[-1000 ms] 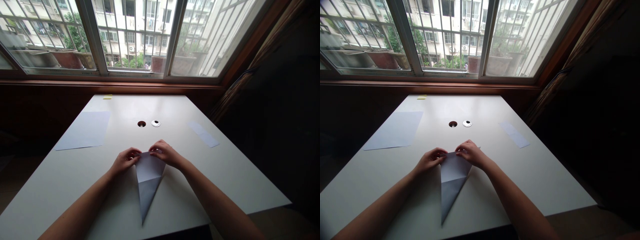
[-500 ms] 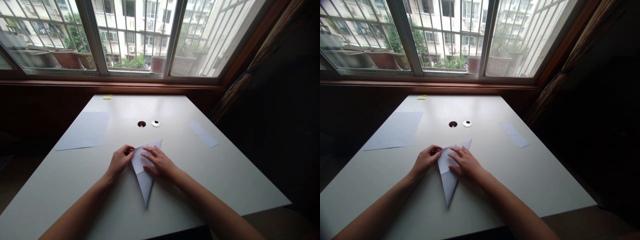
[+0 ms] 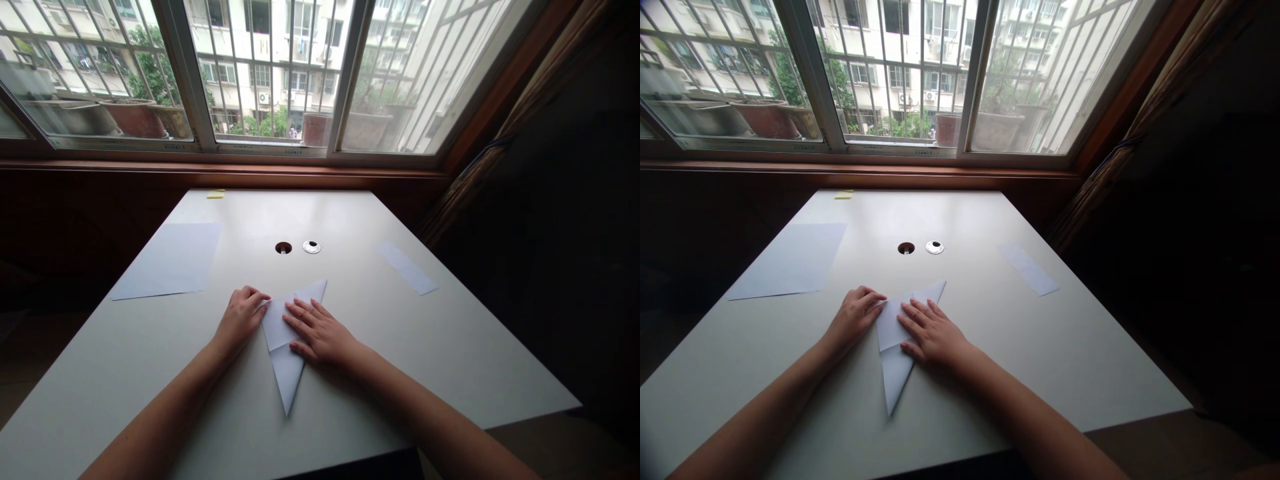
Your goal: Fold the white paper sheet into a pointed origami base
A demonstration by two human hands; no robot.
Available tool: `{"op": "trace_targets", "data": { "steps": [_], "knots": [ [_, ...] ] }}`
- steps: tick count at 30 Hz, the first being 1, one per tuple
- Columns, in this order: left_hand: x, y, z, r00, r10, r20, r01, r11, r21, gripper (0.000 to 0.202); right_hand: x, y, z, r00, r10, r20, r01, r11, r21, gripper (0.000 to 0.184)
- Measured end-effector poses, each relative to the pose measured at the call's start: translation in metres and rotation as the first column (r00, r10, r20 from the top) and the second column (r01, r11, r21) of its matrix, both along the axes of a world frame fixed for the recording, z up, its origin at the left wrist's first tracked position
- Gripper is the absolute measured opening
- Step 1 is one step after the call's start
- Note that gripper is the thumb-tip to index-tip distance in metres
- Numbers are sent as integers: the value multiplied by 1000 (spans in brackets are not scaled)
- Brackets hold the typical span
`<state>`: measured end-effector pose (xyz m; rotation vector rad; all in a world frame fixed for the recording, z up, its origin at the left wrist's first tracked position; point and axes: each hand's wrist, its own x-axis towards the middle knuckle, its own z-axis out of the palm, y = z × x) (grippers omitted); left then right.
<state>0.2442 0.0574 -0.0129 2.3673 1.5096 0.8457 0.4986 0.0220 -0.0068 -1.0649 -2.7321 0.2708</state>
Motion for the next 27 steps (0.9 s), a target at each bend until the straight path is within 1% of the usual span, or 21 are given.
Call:
{"op": "trace_targets", "data": {
  "steps": [4, 8, 14, 17, 19, 21, 23, 25, 26, 27],
  "knots": [
    [3, -4, -4, 996, -9, -90, 13, 999, 46, 24, 5, -3, 1, 1000, 9, 12, -8, 1000, -20, 68],
    [8, -7, -6, 991, 7, -137, 3, 997, 75, 27, 11, -6, 3, 999, 33, 19, -32, 998, -46, 78],
    [12, -7, -8, 988, 32, -153, -18, 996, 93, 29, 19, -11, 6, 999, 38, 35, -35, 996, -78, 86],
    [11, -7, -6, 989, 26, -146, -12, 995, 98, 29, 21, -12, 6, 999, 27, 47, -23, 996, -88, 87],
    [10, -7, -2, 991, 4, -136, 12, 993, 117, 28, 22, -11, 7, 998, 6, 59, -1, 996, -85, 87],
    [10, -8, 3, 990, -59, -126, 78, 986, 149, 28, 25, -9, 7, 997, -34, 69, 39, 996, -74, 85],
    [13, -11, 6, 972, -193, -133, 214, 963, 163, 28, 29, -6, 6, 994, -83, 77, 87, 994, -62, 84],
    [18, -14, 8, 918, -363, -161, 385, 913, 137, 30, 36, -2, 5, 988, -127, 85, 131, 990, -48, 84],
    [21, -16, 8, 884, -431, -180, 454, 884, 113, 33, 40, 1, 5, 985, -147, 89, 151, 988, -41, 84],
    [24, -17, 8, 857, -474, -200, 498, 863, 88, 36, 44, 3, 4, 982, -167, 92, 170, 985, -36, 84]
  ]
}}
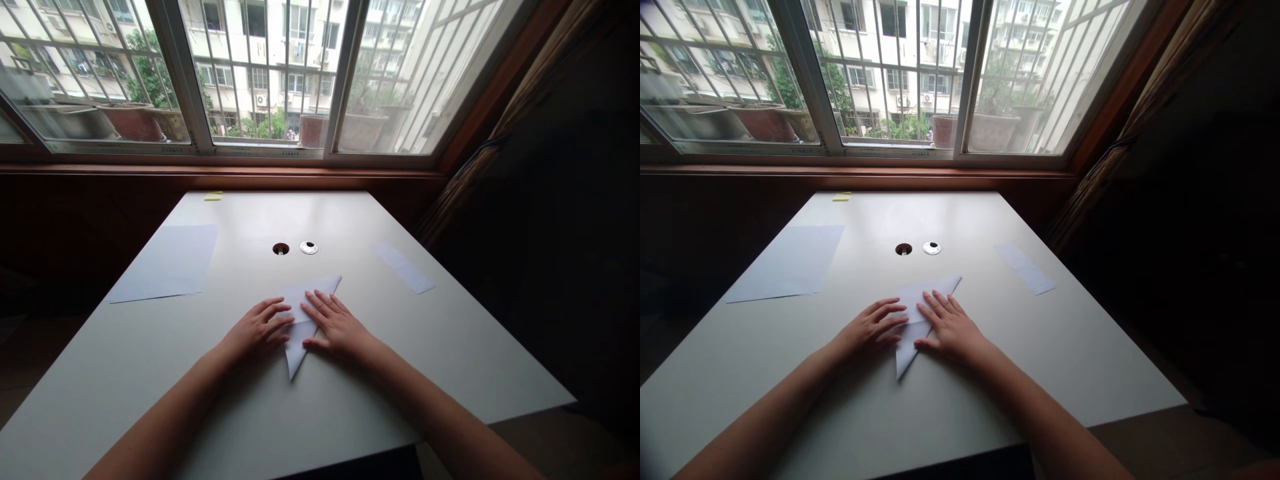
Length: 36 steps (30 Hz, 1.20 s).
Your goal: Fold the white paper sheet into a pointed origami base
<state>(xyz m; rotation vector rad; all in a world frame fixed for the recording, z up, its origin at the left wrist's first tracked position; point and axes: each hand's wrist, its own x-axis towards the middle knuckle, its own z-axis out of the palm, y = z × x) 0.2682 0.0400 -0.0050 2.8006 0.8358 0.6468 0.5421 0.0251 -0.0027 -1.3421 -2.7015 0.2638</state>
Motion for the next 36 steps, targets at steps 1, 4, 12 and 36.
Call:
{"op": "trace_targets", "data": {
  "steps": [1, 4, 12, 36],
  "knots": [
    [3, -1, 0, 999, -24, -27, 24, 1000, -10, 40, 4, 3, -1, 1000, -19, 3, 19, 1000, 3, 84],
    [7, -5, -1, 997, -21, -80, 18, 999, -32, 45, 16, 11, -2, 998, -56, 8, 56, 998, 2, 84],
    [7, -6, 2, 993, -10, -115, 6, 999, -31, 44, 47, 35, -8, 981, -188, -48, 191, 980, 53, 67],
    [37, -32, 14, 948, -298, -107, 285, 950, -125, 52, 56, 34, -4, 992, -127, -11, 128, 991, 35, 55]
  ]
}}
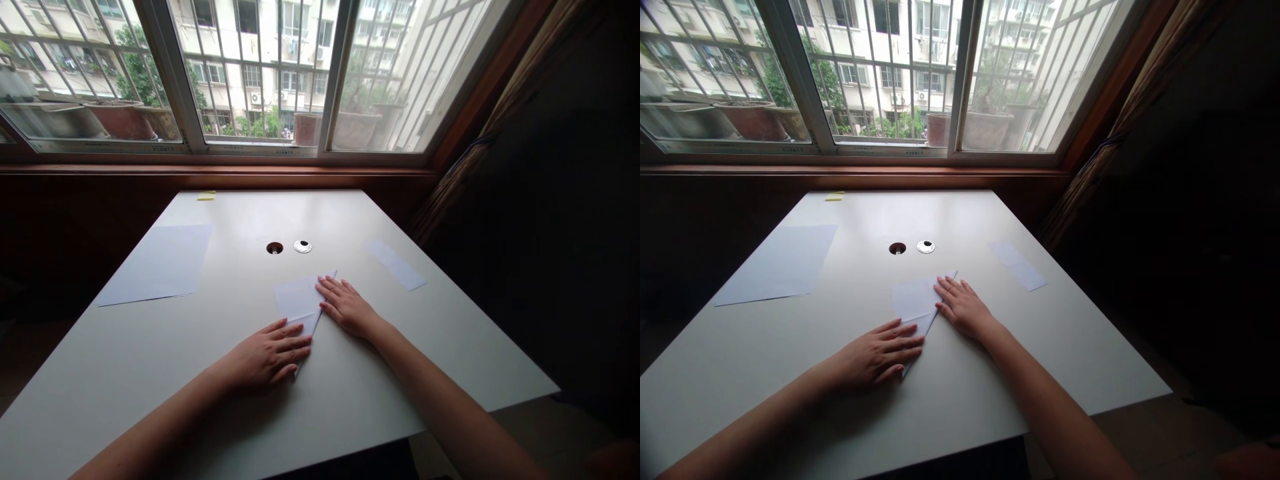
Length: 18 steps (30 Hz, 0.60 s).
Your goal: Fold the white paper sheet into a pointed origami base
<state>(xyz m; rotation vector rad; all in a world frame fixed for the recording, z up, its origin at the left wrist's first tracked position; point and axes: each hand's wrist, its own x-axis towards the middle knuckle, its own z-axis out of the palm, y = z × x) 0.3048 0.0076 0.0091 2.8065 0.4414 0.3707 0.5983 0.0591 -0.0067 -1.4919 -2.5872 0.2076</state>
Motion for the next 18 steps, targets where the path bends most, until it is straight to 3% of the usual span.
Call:
{"op": "trace_targets", "data": {
  "steps": [11, 18],
  "knots": [
    [-13, -24, 21, 998, -56, 8, 57, 995, -78, 55, 2, 1, -1, 1000, 1, -6, -1, 1000, -13, 55],
    [-24, -40, 25, 992, -103, -73, 93, 987, -129, 58, 3, 4, -2, 1000, 7, -8, -8, 1000, -11, 55]
  ]
}}
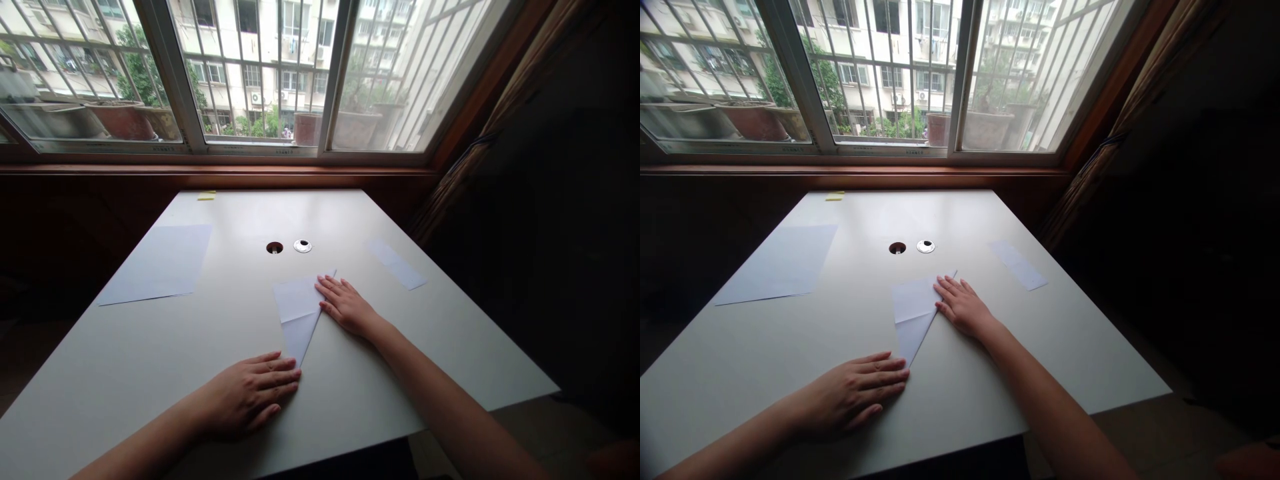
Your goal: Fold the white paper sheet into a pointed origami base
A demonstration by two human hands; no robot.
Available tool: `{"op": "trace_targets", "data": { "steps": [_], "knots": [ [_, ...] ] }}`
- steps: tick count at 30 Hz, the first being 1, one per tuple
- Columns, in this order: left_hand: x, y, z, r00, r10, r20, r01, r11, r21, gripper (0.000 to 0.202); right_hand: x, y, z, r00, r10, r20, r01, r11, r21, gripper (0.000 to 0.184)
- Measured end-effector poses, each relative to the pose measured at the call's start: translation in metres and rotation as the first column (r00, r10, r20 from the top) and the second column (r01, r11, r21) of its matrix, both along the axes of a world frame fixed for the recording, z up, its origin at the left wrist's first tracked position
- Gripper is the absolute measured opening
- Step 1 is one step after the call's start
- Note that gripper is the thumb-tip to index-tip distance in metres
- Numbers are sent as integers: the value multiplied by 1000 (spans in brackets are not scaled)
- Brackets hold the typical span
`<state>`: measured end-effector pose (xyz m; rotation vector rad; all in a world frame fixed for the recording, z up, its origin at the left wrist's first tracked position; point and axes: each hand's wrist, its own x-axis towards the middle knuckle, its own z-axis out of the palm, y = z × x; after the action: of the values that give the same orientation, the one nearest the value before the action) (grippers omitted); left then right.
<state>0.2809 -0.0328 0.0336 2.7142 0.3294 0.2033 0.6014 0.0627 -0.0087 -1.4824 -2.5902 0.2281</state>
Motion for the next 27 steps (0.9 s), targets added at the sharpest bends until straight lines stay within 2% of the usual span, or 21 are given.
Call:
{"op": "trace_targets", "data": {
  "steps": [5, 10, 13, 17, 20, 27],
  "knots": [
    [-1, -1, 7, 999, -19, 32, 19, 1000, 1, 56, -1, -1, 1, 1000, -3, 4, 3, 1000, -2, 56],
    [12, 11, 8, 995, 51, 88, -65, 983, 171, 52, -3, -8, 4, 1000, -15, 16, 15, 1000, 13, 58],
    [25, 25, -2, 985, 121, 120, -148, 958, 244, 50, -7, -14, 5, 1000, -4, 16, 3, 1000, 28, 57],
    [38, 41, -23, 982, 156, 104, -181, 936, 303, 47, -15, -22, 8, 1000, 6, 0, -6, 999, 52, 56],
    [40, 44, -35, 977, 192, 97, -213, 926, 313, 48, -17, -29, 10, 999, 27, -40, -24, 996, 85, 52],
    [38, 43, -36, 975, 198, 97, -219, 920, 325, 50, -14, -57, 16, 973, 200, -112, -182, 972, 149, 43]
  ]
}}
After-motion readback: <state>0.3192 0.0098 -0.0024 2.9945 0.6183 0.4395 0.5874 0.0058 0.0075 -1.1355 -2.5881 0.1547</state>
